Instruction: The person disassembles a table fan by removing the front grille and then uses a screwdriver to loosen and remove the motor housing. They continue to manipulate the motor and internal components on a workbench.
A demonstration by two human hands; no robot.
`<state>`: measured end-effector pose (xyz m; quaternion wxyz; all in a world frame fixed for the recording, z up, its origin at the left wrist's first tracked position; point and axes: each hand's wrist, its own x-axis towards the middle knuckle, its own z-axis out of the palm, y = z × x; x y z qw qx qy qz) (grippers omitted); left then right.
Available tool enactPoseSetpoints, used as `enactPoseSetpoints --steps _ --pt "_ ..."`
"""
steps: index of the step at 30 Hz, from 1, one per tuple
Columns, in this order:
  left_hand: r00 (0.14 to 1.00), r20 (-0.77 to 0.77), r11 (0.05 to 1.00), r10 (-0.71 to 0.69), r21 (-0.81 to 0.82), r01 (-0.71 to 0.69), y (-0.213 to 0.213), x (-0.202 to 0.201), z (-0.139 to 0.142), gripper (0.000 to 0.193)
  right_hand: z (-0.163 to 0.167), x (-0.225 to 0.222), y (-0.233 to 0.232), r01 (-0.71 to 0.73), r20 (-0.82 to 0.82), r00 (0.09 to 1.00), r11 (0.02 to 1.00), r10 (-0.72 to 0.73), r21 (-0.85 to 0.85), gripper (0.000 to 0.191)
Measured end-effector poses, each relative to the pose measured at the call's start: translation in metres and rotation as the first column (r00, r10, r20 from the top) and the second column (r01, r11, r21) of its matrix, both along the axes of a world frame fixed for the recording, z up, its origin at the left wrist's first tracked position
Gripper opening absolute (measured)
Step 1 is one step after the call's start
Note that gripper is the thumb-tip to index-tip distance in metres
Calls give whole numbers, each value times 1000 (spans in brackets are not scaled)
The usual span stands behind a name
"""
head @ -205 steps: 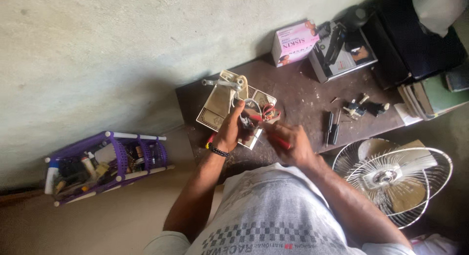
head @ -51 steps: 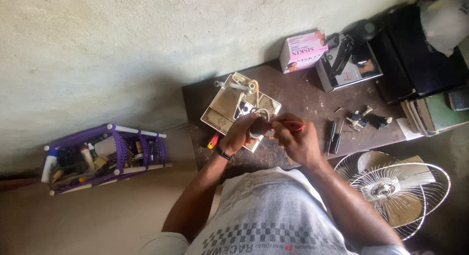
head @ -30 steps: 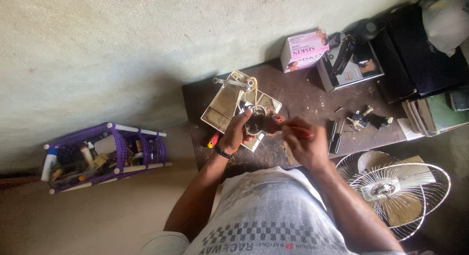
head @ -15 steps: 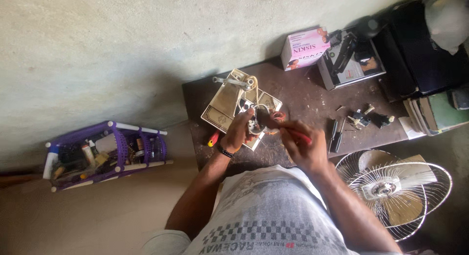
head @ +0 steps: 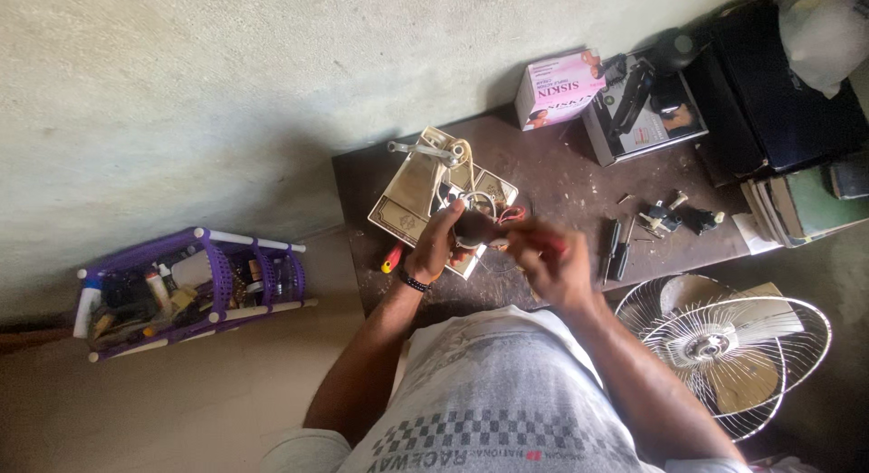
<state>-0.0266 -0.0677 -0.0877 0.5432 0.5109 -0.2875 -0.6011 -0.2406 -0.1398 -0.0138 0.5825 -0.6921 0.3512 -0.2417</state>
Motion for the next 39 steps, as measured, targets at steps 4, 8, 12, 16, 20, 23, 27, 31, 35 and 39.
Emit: enactPoseSetpoints --steps 4,8,12,16,20,23,27,31,35,39 --pt "997 72 999 -31 -22 32 -3 1 1 59 0 6 -1 156 12 988 986 -156 -63 19" --pt "995 75 998 -61 -29 63 -2 2 0 61 -11 9 -2 196 92 971 956 -220 217 16" --pt "997 -80 999 3 -32 -5 -1 1 -6 56 -33 15 -15 206 350 831 825 -432 526 20" --pt "986 -163 999 37 4 -37 1 2 -14 63 -47 16 -12 57 364 814 686 -453 725 23" --pt "978 -210 1000 14 -2 -14 8 10 -15 61 -34 -4 -22 67 136 981 900 -138 430 21" --pt "985 -170 999 43 7 -42 7 15 -12 64 -18 -14 -27 21 310 944 959 -112 284 20" --pt "979 -203 1000 -26 -5 25 1 10 -11 67 -11 8 -13 100 268 943 937 -196 333 20" --pt "985 -166 998 -48 -50 40 1 11 -16 70 -7 27 -12 71 224 958 905 -179 420 22" --pt "996 -87 992 16 129 -4 5 16 -29 71 11 14 -38 -155 -276 942 977 192 149 23" --pt "999 -36 1000 -20 -25 19 7 14 -35 61 31 6 -47 -232 -62 971 972 229 -41 20"
